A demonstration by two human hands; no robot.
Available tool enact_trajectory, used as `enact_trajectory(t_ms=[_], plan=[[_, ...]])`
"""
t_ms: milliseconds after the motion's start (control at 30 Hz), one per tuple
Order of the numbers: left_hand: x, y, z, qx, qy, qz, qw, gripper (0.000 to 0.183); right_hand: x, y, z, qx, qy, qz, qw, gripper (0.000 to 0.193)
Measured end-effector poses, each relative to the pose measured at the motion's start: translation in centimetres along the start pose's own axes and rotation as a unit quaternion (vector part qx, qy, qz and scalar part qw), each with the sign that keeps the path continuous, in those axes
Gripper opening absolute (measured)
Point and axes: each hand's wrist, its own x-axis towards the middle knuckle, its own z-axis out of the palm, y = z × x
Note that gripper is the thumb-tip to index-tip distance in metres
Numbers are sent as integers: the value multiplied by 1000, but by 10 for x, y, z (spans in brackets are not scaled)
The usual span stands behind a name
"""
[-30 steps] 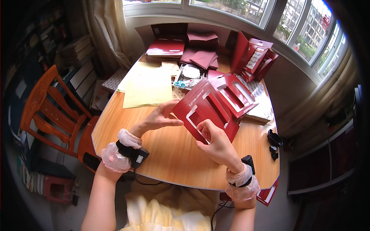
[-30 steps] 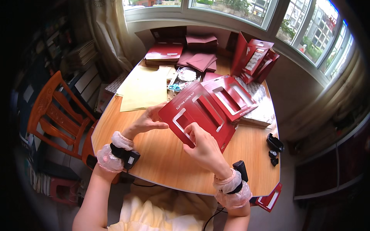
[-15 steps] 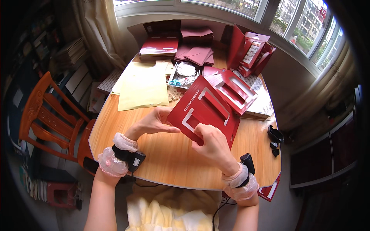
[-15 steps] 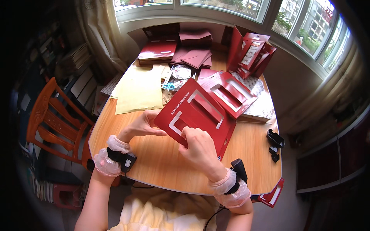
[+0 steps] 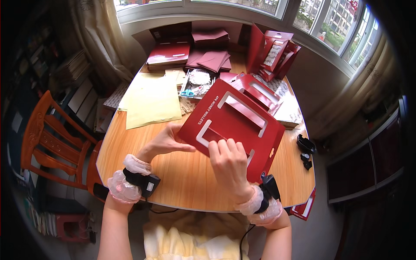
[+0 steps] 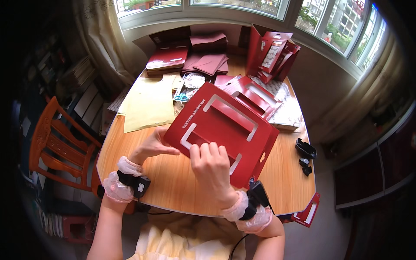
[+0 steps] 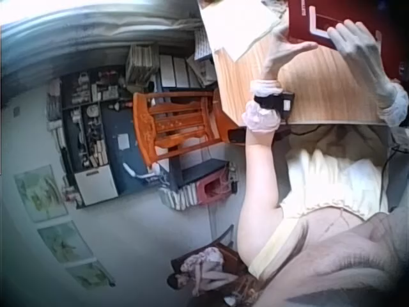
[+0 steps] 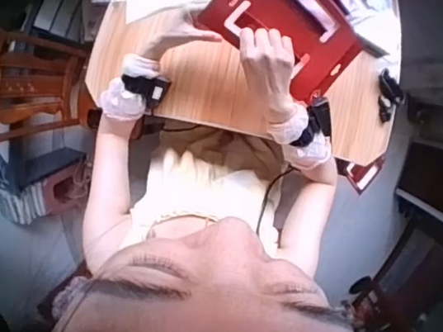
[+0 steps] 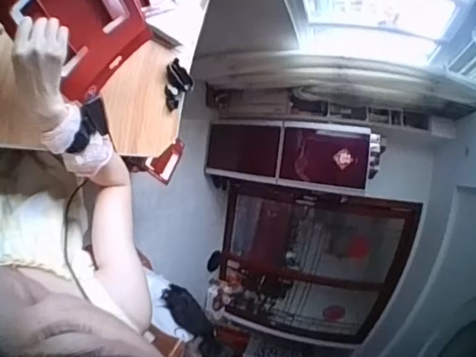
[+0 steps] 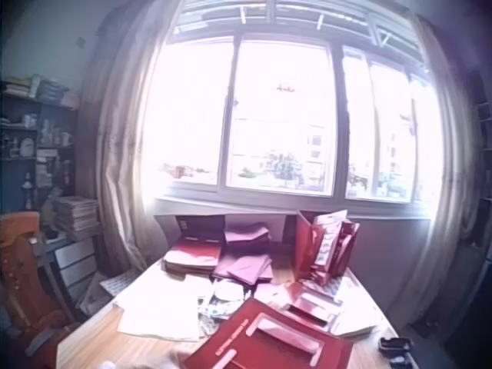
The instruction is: The person is assembling and folding red paper gift wallets or boxes.
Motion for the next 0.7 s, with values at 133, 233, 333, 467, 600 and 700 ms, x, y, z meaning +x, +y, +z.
enact_trajectory(t_ms=[133, 233, 333, 467, 600, 700], plan=[[10, -19, 9, -42, 53, -3, 998, 47, 0, 23, 22, 12, -21, -11, 1000, 15], [14, -25, 11, -53, 50, 12, 997, 46, -2, 31, 27, 138, -62, 51, 987, 33], [13, -29, 7, -48, 48, 15, 998, 45, -5, 32, 30, 220, -88, 98, 967, 32], [12, -32, 7, -41, 41, 15, 998, 45, -5, 29, 26, 229, -104, 123, 960, 31], [12, -32, 8, -23, 49, -11, 998, 42, -4, 27, 23, 248, -75, 148, 954, 28], [14, -35, 9, -28, 58, -17, 998, 40, -4, 27, 23, 234, -89, 159, 955, 26]])
